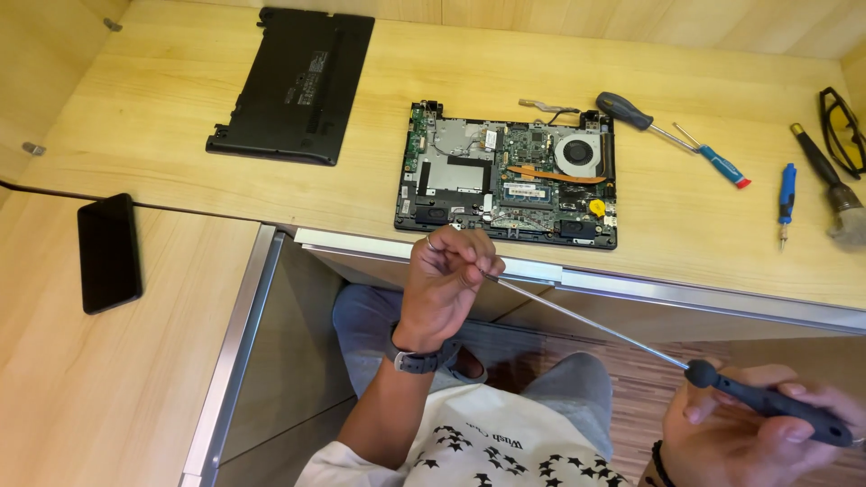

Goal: A person is seen unscrewing components of a laptop and then using a cloth to dust the internal hardware.

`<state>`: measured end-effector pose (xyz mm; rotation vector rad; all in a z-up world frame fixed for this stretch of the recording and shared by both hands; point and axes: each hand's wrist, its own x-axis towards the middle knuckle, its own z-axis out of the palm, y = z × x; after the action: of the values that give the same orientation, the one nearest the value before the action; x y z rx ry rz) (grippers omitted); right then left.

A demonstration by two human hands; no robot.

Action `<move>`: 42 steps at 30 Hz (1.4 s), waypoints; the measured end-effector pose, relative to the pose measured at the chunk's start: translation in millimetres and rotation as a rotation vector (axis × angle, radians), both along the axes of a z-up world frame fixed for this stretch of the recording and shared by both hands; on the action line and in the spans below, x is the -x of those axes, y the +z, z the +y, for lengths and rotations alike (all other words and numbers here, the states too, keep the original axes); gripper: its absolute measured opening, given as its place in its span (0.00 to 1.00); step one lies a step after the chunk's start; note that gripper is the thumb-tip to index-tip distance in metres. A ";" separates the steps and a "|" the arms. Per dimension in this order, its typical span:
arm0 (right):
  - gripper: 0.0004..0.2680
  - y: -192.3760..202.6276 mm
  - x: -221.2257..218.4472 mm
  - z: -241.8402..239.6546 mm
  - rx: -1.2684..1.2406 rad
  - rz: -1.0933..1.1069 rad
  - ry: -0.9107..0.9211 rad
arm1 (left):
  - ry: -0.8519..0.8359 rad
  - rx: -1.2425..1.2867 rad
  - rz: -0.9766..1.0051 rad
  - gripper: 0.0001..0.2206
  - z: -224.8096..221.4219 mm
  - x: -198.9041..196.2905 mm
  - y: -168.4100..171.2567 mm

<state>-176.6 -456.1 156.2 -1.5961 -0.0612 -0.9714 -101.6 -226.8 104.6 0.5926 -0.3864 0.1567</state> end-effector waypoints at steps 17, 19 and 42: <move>0.15 -89.9 -26.1 -90.4 -0.140 -0.203 0.172 | 0.479 -0.633 -0.060 0.07 1.0 -14.5 7.1; 0.14 -66.5 -68.1 -91.9 -0.197 -0.130 0.218 | 0.505 -0.620 -0.049 0.06 -5.5 -32.6 5.7; 0.04 98.2 -219.0 18.2 0.773 0.035 0.581 | 0.274 -1.466 -0.366 0.07 20.4 -177.9 -30.6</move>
<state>42.5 -437.9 254.4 -2.1079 -0.9173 -0.4645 76.3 -206.4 73.9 2.0849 -0.7590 0.2327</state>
